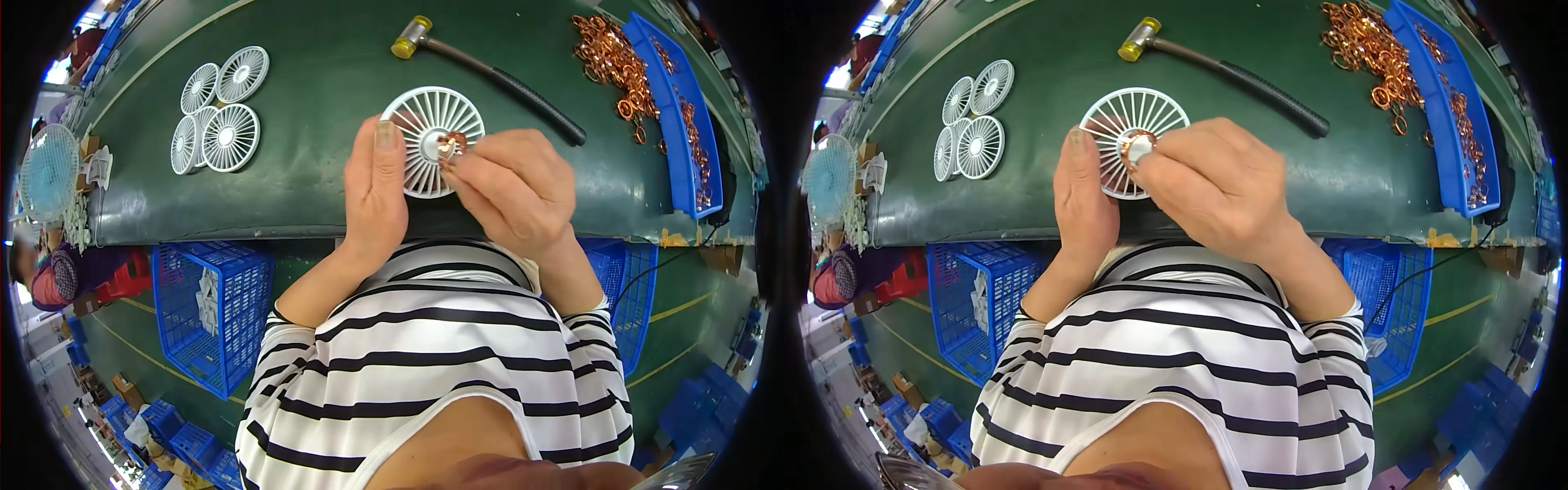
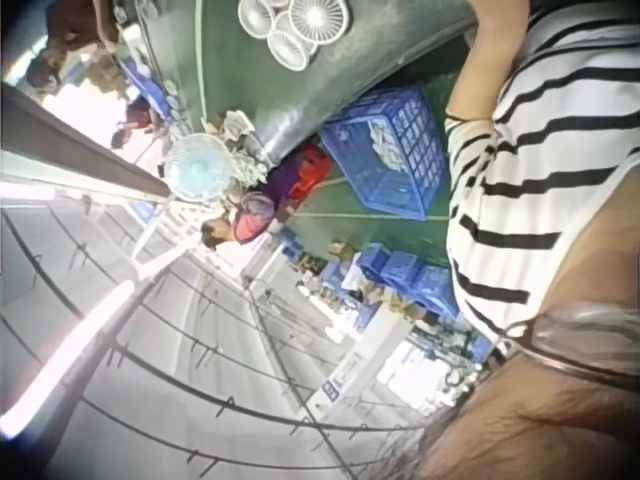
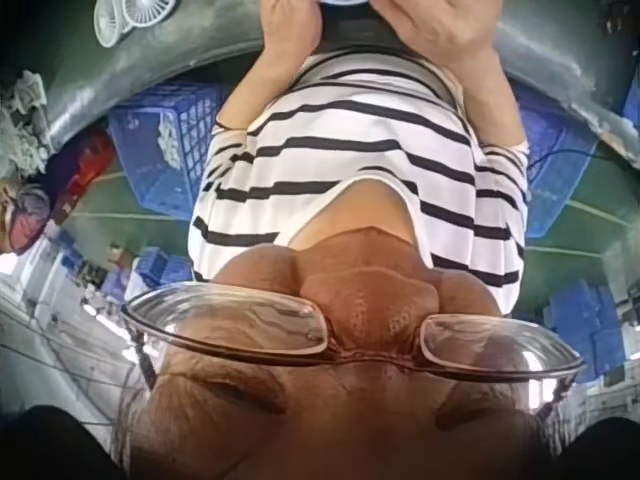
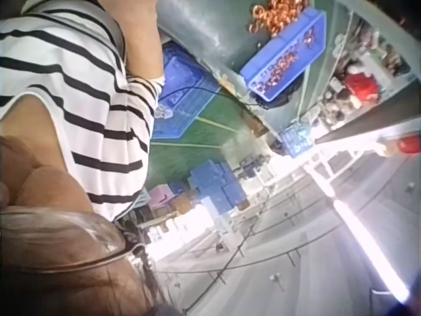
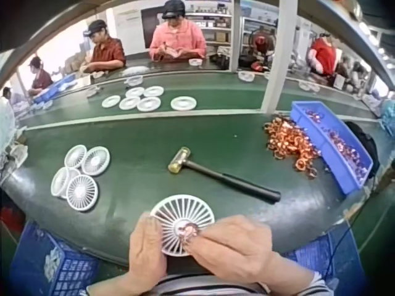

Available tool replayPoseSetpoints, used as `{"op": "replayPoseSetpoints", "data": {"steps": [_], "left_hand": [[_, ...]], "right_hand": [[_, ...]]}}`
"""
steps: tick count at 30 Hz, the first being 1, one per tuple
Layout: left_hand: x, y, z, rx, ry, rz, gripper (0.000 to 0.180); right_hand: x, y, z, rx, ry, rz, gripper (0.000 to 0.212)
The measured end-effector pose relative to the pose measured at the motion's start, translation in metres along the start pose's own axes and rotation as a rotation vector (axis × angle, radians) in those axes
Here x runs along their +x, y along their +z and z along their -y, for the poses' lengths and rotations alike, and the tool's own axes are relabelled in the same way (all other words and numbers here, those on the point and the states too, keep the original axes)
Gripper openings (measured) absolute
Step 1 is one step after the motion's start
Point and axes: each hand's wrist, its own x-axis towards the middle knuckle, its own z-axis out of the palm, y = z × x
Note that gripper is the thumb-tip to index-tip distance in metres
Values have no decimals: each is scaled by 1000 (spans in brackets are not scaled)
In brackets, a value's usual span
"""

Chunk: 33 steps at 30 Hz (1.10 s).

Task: Manually assemble components of small portable fans on an assembly line by inserting and securing rings.

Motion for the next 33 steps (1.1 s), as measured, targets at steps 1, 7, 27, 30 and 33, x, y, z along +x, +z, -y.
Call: {"op": "replayPoseSetpoints", "data": {"steps": [1, 7, 27, 30, 33], "left_hand": [[-2, 5, -3, -1, 4, 9, 34], [-5, 14, 7, 190, 155, -6, 29], [-9, 15, -18, -150, -287, 396, 50], [-4, 18, -7, 251, 77, 459, 44], [2, 21, -2, 498, 309, 421, 45]], "right_hand": [[-1, 2, 2, 9, 18, 23, 23], [-7, 5, 8, -108, 277, 178, 16], [-32, -49, -3, 212, 214, 288, 34], [-36, -62, -10, 326, 376, 264, 35], [-42, -86, -35, -54, 729, 55, 34]]}}
